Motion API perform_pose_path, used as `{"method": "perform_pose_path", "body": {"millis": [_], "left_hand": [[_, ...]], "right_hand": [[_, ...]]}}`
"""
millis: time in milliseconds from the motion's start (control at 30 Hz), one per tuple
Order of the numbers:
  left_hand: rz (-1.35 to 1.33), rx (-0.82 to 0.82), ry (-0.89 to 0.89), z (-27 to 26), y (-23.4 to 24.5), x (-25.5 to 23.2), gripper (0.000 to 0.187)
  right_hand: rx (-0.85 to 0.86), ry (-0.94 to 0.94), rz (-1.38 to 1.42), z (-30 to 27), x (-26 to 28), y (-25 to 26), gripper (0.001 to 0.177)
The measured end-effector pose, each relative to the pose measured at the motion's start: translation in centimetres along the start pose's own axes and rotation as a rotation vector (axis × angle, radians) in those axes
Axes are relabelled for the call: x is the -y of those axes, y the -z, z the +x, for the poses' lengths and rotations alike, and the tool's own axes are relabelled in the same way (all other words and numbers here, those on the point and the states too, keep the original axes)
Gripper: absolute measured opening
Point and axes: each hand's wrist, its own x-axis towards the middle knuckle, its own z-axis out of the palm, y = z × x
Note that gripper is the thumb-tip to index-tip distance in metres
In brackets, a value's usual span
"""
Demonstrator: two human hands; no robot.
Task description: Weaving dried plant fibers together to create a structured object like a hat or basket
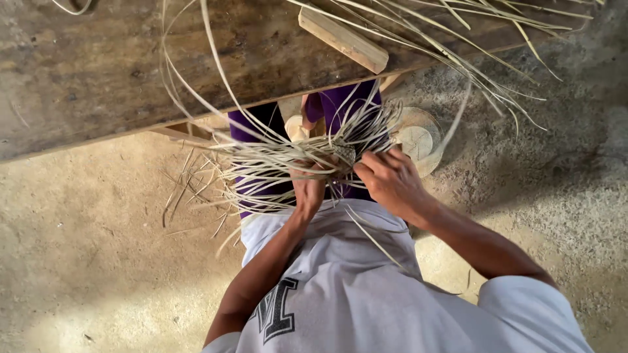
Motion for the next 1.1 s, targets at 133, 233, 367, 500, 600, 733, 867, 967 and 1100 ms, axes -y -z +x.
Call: {"method": "perform_pose_path", "body": {"millis": [133,233,367,500,600,733,867,967,1100], "left_hand": [[-0.071,0.098,0.039,-0.6,1.5,5.8,0.021],[-0.032,0.127,0.035,-1.0,1.2,8.0,0.051],[0.132,0.075,-0.081,-1.3,0.8,6.3,0.03],[-0.103,0.022,-0.227,-2.3,-0.3,4.7,0.03],[0.193,0.025,-0.35,-1.7,-0.5,3.7,0.02],[0.637,0.015,-0.524,-1.3,0.2,3.3,0.011],[0.354,0.185,-0.439,-0.1,0.9,5.1,0.015],[0.054,0.228,-0.248,0.7,1.6,6.9,0.009],[-0.083,0.194,-0.147,0.4,1.9,6.3,0.013]], "right_hand": [[-0.044,-0.026,0.006,-2.0,0.9,-0.6,0.012],[-0.024,-0.069,0.091,-1.8,1.9,0.8,0.005],[-0.049,-0.272,0.43,-1.4,2.4,1.4,0.007],[-0.06,-0.607,0.96,-1.6,1.8,0.8,0.012],[-0.029,-0.691,1.232,-0.4,1.6,2.4,0.031],[0.005,-0.57,1.366,-1.3,2.3,0.5,0.058],[0.058,-0.581,1.45,-2.1,3.1,-0.8,0.057],[0.081,-0.542,1.467,-0.5,3.4,1.0,0.061],[0.17,-0.56,1.255,0.2,4.4,1.1,0.063]]}}
